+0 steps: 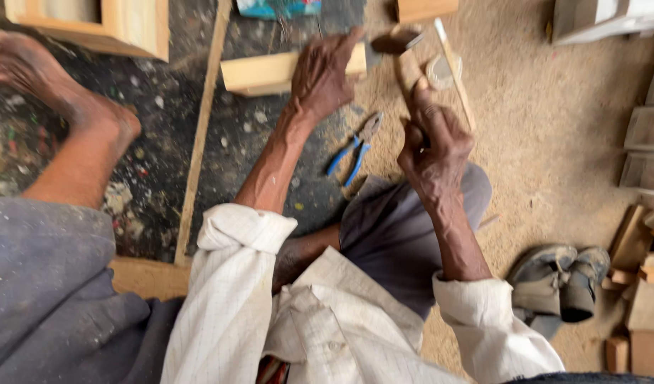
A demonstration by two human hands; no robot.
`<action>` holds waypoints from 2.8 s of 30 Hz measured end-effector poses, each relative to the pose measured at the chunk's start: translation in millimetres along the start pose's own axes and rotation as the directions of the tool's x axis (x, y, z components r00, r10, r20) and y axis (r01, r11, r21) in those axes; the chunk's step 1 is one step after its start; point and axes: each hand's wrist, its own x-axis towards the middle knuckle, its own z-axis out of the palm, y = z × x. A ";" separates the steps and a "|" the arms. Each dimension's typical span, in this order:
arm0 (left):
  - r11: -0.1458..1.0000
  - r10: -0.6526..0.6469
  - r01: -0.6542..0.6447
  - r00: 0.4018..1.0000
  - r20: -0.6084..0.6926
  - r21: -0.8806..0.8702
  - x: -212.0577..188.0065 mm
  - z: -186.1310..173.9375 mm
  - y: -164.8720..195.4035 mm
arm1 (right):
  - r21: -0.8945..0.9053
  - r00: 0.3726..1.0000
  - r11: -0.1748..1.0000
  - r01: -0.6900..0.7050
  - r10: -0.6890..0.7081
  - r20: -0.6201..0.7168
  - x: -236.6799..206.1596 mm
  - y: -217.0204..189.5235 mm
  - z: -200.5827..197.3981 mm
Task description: The person assembles small wooden frames by applying glue to the joints and nailing them together. They use a hammer to drive nails and a brush to apply adhesive, working on multiple frame pieces on the floor.
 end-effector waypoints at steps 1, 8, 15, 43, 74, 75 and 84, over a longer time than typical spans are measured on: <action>1.000 -0.016 0.016 1.000 0.003 -0.023 -1.1 1.5 0.3 | -0.014 0.997 1.000 -0.011 0.012 0.075 -2.5 0.6 0.7; 1.000 0.015 -0.016 0.999 -0.044 -0.005 -1.8 4.4 -1.3 | -0.055 0.995 0.995 0.083 -0.081 0.051 -3.2 9.6 6.0; 0.999 -0.003 0.004 1.000 0.028 -0.047 -0.7 -6.1 3.4 | 0.044 0.999 0.998 0.039 -0.039 -0.001 -2.1 -5.0 1.2; 0.998 0.038 -0.035 0.997 -0.061 0.055 -0.4 -5.5 -0.3 | -0.089 0.992 0.990 0.109 -0.103 0.070 9.0 -2.3 -1.2; 0.860 -0.427 0.229 0.813 -0.397 -0.456 -129.8 -127.4 -36.6 | -0.313 0.885 0.949 0.044 0.108 0.453 -52.6 -24.4 51.1; 0.853 -0.411 0.239 0.856 -0.314 -0.464 -131.5 -128.9 -42.5 | -0.272 0.934 0.960 0.070 0.032 0.355 -40.7 -29.1 49.7; 0.700 -0.444 0.181 0.868 -0.222 -0.691 -123.1 -102.9 -59.7 | -0.160 0.853 0.868 0.470 -0.400 0.334 72.0 -43.8 142.1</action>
